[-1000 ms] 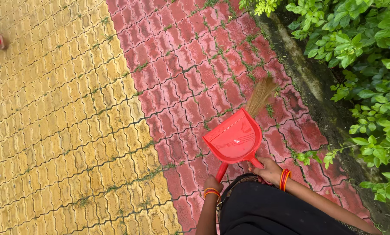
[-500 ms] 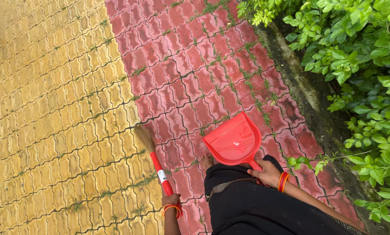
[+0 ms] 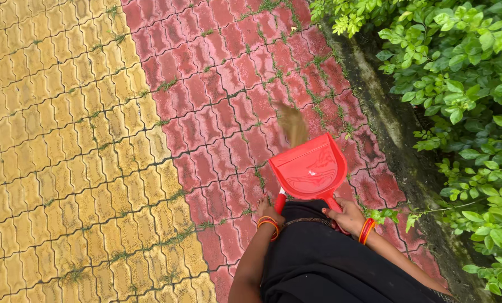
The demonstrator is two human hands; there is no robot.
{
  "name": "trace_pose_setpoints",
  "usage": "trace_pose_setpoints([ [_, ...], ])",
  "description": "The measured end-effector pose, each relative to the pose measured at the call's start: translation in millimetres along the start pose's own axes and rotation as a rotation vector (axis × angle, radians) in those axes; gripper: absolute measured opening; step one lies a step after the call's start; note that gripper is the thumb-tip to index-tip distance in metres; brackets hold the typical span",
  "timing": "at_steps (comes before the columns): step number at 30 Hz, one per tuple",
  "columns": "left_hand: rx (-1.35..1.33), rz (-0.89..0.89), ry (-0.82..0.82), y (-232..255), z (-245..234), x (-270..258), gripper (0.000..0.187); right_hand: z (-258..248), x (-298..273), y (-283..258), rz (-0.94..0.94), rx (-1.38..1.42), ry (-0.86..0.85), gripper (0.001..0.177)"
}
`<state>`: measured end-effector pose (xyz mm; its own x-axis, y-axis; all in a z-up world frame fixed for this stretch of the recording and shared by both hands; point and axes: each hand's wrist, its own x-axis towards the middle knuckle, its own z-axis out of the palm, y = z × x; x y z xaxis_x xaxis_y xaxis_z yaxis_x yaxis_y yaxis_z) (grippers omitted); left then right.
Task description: The person sweeps debris from a paved outdoor path using a handheld broom and collects it in a red dustpan.
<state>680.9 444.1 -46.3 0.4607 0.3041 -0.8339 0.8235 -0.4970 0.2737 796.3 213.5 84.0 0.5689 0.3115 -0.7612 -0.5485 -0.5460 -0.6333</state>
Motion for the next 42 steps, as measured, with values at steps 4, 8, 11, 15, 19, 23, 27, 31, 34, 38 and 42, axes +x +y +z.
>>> trace_pose_setpoints([
  [4, 0.097, 0.084, 0.008, -25, -27, 14, 0.049, 38, 7, -33, -0.028, -0.048, -0.095, 0.068],
  [8, -0.094, -0.014, 0.096, -92, -52, -7, 0.043, 64, 15, -54, -0.023, -0.103, -0.094, 0.082],
  [11, -0.287, -0.145, 0.275, -151, -82, -27, 0.037, 78, 26, -60, -0.026, -0.062, -0.094, 0.068],
  [15, -0.407, -0.381, 0.320, -210, -139, -30, 0.032, 92, 46, -58, 0.020, 0.016, -0.023, 0.067],
  [19, -0.444, -0.460, 0.468, -231, -199, -4, 0.031, 110, 59, -64, 0.001, 0.007, -0.065, 0.041],
  [23, -0.474, -0.528, 0.498, -224, -229, 22, 0.029, 128, 64, -77, 0.020, -0.040, -0.073, 0.031],
  [27, -0.692, -0.400, 0.397, -187, -206, 30, 0.029, 134, 70, -85, 0.017, -0.028, -0.074, 0.023],
  [31, -0.328, -0.183, 0.224, -133, -164, 21, 0.033, 133, 82, -93, 0.022, -0.045, -0.068, 0.027],
  [34, -0.142, -0.022, 0.125, -96, -144, 15, 0.036, 135, 95, -106, 0.025, -0.064, -0.089, 0.028],
  [38, -0.077, 0.046, 0.050, -69, -151, 25, 0.044, 132, 120, -128, -0.014, -0.130, -0.163, 0.033],
  [42, -0.040, 0.034, 0.149, -55, -171, 35, 0.038, 119, 155, -167, -0.097, -0.104, -0.221, 0.046],
])
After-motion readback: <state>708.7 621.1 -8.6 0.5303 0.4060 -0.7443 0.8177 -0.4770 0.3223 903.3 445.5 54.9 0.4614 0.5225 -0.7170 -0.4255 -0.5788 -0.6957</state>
